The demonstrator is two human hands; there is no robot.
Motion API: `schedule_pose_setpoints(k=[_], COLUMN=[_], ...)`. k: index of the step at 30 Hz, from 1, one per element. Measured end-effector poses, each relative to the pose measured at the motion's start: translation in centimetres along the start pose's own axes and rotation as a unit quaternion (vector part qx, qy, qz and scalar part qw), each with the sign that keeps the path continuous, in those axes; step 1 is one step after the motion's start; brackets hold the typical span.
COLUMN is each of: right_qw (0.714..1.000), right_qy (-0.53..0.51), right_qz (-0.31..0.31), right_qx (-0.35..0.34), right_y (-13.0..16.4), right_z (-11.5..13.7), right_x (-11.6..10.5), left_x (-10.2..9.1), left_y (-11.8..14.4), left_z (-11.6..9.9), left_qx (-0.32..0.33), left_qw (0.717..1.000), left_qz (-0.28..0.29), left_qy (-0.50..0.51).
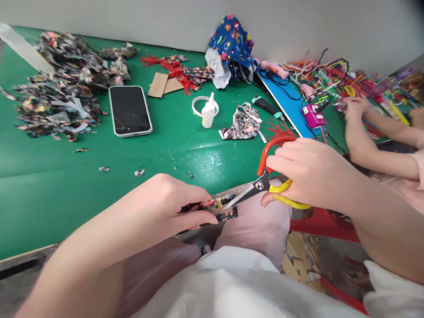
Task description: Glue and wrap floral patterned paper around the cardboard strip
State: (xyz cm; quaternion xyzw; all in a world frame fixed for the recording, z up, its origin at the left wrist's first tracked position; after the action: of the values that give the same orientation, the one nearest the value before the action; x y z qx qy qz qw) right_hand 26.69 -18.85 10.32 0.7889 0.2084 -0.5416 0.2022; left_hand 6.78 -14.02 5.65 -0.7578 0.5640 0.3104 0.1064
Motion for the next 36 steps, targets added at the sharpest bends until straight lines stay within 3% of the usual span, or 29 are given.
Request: schedule_pose_setpoints(k=[29,36], right_qw=[0.999,0.998], right_qy=[0.039,0.037], right_qz=[-0.029,-0.039], right_qx=[-0.013,-0.023], right_y=[-0.26,-0.28], right_z=[0.47,0.62], right_x=[-0.4,-0.6], left_x=[0.04,0.09], left_y=[0.07,-0.19], left_z=[0.27,0.47], left_qx=[0.019,0.01], left_qw=[1.0,0.998], left_qz=[0.009,0.042], left_qy=[0.02,0.05])
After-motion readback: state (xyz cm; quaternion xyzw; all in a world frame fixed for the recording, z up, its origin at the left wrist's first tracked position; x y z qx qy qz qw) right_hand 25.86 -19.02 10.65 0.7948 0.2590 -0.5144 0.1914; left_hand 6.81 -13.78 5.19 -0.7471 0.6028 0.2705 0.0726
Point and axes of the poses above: each hand's wrist, its own y-axis away from the middle knuckle, its own x-axis out of the palm, z = x × y, the point moved 4 cm from there along -y, towards the middle knuckle, and after that the axes turned 2 degrees about z, right-handed, at the moved point
